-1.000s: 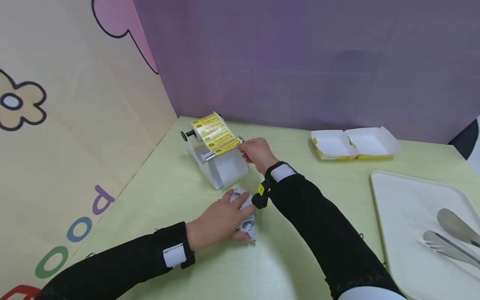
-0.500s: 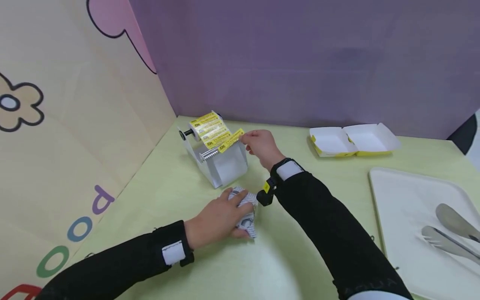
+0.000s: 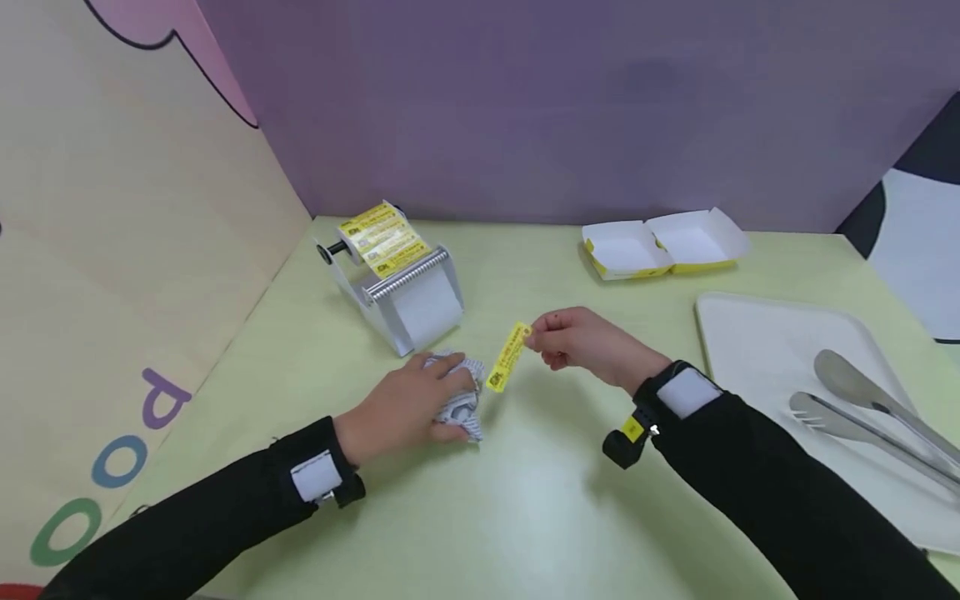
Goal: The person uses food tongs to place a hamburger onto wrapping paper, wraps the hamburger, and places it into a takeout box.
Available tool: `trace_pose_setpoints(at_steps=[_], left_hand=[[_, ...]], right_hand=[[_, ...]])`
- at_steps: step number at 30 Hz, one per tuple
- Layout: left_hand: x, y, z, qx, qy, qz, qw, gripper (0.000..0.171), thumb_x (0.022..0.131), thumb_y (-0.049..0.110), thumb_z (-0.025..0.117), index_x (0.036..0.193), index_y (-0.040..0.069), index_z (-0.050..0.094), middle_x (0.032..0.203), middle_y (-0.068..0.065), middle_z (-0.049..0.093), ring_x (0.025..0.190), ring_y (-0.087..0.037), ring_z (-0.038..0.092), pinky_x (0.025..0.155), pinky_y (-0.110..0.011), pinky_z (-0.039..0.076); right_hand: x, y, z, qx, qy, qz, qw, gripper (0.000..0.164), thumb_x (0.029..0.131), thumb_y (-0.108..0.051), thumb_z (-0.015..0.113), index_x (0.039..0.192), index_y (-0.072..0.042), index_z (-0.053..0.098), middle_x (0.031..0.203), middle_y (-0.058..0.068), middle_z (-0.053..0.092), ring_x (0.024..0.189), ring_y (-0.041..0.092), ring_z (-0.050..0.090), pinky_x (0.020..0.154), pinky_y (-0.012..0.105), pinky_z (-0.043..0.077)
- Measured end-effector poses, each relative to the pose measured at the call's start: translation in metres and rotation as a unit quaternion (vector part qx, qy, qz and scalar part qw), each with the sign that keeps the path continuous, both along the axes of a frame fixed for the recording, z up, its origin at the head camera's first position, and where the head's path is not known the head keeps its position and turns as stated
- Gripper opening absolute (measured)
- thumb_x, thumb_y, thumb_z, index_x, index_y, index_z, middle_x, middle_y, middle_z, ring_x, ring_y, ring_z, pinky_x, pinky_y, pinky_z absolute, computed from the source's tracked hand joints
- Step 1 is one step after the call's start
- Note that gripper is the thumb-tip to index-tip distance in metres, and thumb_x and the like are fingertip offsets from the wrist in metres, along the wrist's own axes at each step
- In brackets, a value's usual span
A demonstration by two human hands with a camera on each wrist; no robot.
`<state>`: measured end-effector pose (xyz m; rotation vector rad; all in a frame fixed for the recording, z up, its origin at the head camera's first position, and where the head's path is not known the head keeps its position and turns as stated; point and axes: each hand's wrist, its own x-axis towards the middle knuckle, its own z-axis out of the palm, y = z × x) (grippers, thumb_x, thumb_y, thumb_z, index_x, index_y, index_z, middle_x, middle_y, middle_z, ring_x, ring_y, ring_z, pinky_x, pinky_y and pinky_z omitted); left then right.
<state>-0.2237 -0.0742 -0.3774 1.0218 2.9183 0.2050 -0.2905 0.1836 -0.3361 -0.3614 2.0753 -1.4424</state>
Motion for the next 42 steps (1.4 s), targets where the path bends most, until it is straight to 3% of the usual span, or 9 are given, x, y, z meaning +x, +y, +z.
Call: trace_pose_setpoints(at_steps=[8,16,24,31,42], left_hand=[[-0.011,-0.018,0.001,0.065,-0.032,-0.018,0.9972,0.056,0.075,0.047,0.081,0.118,0.020,0.058,0.130,-0.002,0.057,0.104,-0.018,0.055,0.082,-0.031,0.049],[-0.017,-0.039,-0.004,0.154,-0.081,-0.041,0.9839,0.054,0.074,0.037,0.084,0.118,0.018,0.058,0.145,-0.007,0.047,0.127,-0.022,0.049,0.098,-0.030,0.045],[-0.017,-0.044,-0.002,0.163,-0.106,-0.055,0.9794,0.050,0.077,0.031,0.083,0.118,0.017,0.059,0.149,-0.007,0.042,0.132,-0.024,0.045,0.103,-0.035,0.041],[-0.018,-0.044,-0.002,0.165,-0.112,-0.054,0.9784,0.050,0.077,0.035,0.083,0.118,0.020,0.058,0.150,-0.004,0.041,0.130,-0.021,0.045,0.102,-0.031,0.042],[-0.019,-0.043,-0.002,0.164,-0.114,-0.057,0.9782,0.049,0.078,0.037,0.082,0.117,0.021,0.057,0.149,-0.003,0.043,0.131,-0.021,0.045,0.103,-0.032,0.042]], right_hand=[[0.017,-0.012,-0.009,-0.003,-0.026,0.077,0.997,0.018,0.098,-0.011,0.057,0.103,0.006,0.058,0.095,0.015,0.062,0.088,0.024,0.058,0.084,0.037,0.052],[0.022,-0.023,-0.021,-0.034,-0.019,0.123,0.992,0.019,0.099,-0.013,0.056,0.103,0.005,0.059,0.106,0.012,0.067,0.101,0.030,0.061,0.091,0.043,0.051],[0.023,-0.040,-0.030,-0.035,-0.018,0.096,0.995,0.017,0.098,-0.014,0.057,0.104,0.001,0.057,0.103,0.019,0.060,0.092,0.025,0.057,0.086,0.041,0.051],[0.025,-0.054,-0.038,-0.046,-0.017,0.050,0.998,0.014,0.096,-0.009,0.059,0.105,0.000,0.052,0.089,0.007,0.054,0.079,0.020,0.051,0.076,0.033,0.047],[0.032,-0.066,-0.050,-0.008,0.000,0.001,1.000,0.021,0.092,-0.013,0.066,0.103,-0.001,0.052,0.088,0.006,0.059,0.076,0.018,0.054,0.069,0.028,0.048]])
